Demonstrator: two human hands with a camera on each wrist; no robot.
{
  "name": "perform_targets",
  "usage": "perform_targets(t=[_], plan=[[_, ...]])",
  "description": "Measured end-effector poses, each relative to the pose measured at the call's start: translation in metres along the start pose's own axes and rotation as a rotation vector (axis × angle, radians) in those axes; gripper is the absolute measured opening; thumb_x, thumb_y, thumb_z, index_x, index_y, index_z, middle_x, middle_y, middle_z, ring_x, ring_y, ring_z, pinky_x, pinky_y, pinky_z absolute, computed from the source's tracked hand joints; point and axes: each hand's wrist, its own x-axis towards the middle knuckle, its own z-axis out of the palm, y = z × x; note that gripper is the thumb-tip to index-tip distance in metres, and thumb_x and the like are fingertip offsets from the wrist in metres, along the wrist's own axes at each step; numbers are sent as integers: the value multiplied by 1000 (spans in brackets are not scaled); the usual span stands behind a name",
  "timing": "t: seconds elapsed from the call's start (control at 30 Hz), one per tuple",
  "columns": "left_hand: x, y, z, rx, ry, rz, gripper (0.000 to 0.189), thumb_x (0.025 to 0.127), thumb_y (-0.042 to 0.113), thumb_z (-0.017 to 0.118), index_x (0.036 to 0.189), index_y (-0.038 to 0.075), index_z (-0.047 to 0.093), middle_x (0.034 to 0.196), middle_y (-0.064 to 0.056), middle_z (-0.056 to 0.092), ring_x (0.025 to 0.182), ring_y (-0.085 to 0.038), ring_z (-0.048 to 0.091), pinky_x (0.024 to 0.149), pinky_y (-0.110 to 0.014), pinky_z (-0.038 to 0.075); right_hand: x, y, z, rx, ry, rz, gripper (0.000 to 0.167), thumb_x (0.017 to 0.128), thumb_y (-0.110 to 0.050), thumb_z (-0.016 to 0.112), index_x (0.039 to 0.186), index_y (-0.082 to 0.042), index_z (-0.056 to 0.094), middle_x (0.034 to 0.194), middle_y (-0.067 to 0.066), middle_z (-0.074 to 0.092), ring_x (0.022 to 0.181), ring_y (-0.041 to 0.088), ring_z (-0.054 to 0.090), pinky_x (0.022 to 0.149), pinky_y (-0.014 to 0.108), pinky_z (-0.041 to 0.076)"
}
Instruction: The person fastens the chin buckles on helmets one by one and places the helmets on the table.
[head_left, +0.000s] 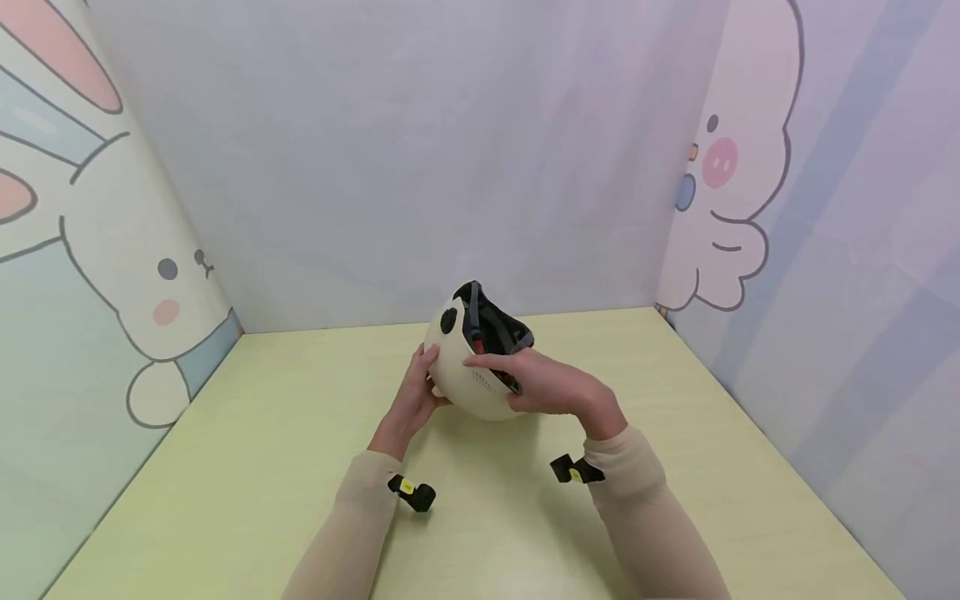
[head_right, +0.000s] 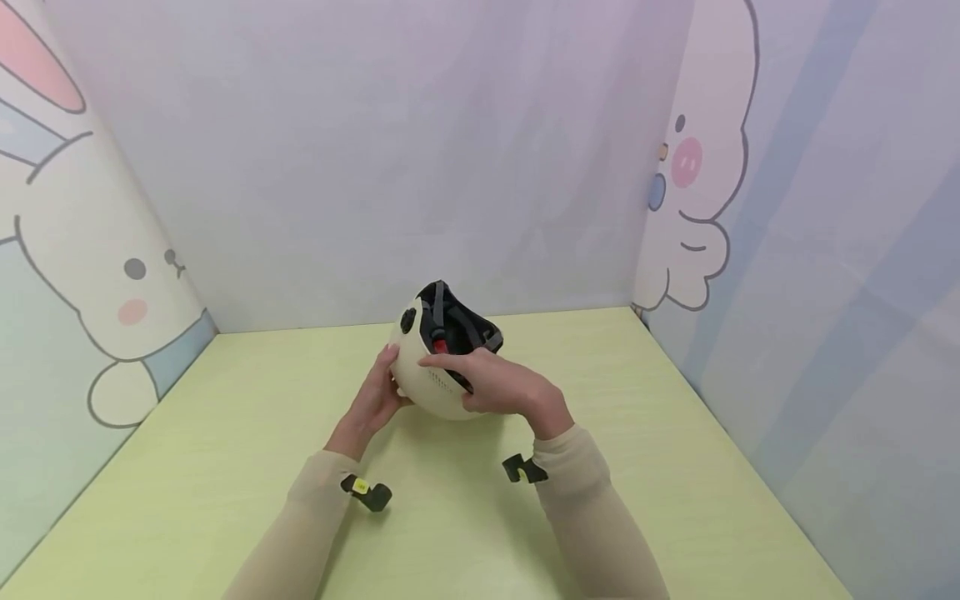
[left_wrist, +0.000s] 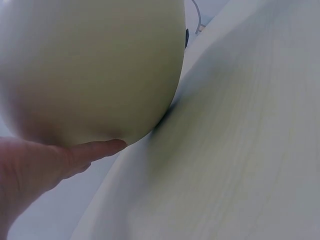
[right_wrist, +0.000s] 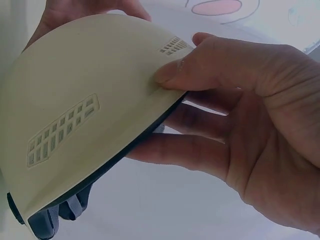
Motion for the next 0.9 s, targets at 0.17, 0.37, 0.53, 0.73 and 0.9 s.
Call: perform_targets(t=[0.17, 0.37, 0.53, 0.73, 0.9], plan=[[-1, -1, 2, -11, -6, -3, 64, 102, 47, 46, 155, 29, 17, 155, -14, 24, 140, -41, 27, 99, -76, 28, 1, 4, 0, 5, 19, -16, 69, 79, 15, 58, 142, -13, 52, 57, -10, 24, 51, 4, 20, 51, 21, 30], [1, -3, 0, -11, -17, -5, 63, 102, 52, 40, 156, 27, 20, 155, -13, 24, 140, -40, 28, 100, -75, 30, 3, 7, 0, 17, 49, -27, 66, 78, 16, 58, 138, -11, 56, 69, -5, 45, 54, 3, 24, 54, 22, 33], [1, -7, 0, 4, -33, -4, 66, 101, 58, 37, 157, 28, 21, 158, -12, 23, 142, -38, 26, 99, -76, 29, 3, 11, 0, 28, 82, -36, 65, 82, 14, 57, 143, -6, 54, 128, 8, 62, 66, 10, 38, 62, 24, 40], [1, -9, 1, 14, -39, 9, 65, 101, 56, 35, 158, 32, 13, 159, -14, 21, 143, -38, 24, 97, -78, 29, 2, 13, -2, 24, 83, -36, 66, 86, 13, 58, 149, -4, 46, 146, 14, 51, 86, 20, 51, 75, 32, 46], [1, -9, 1, 11, -39, 17, 64, 102, 56, 34, 158, 33, 12, 160, -10, 20, 143, -38, 24, 96, -79, 28, 3, 12, -2, 25, 78, -36, 68, 87, 11, 59, 152, -3, 41, 149, 13, 47, 61, 11, 37, 67, 27, 44]])
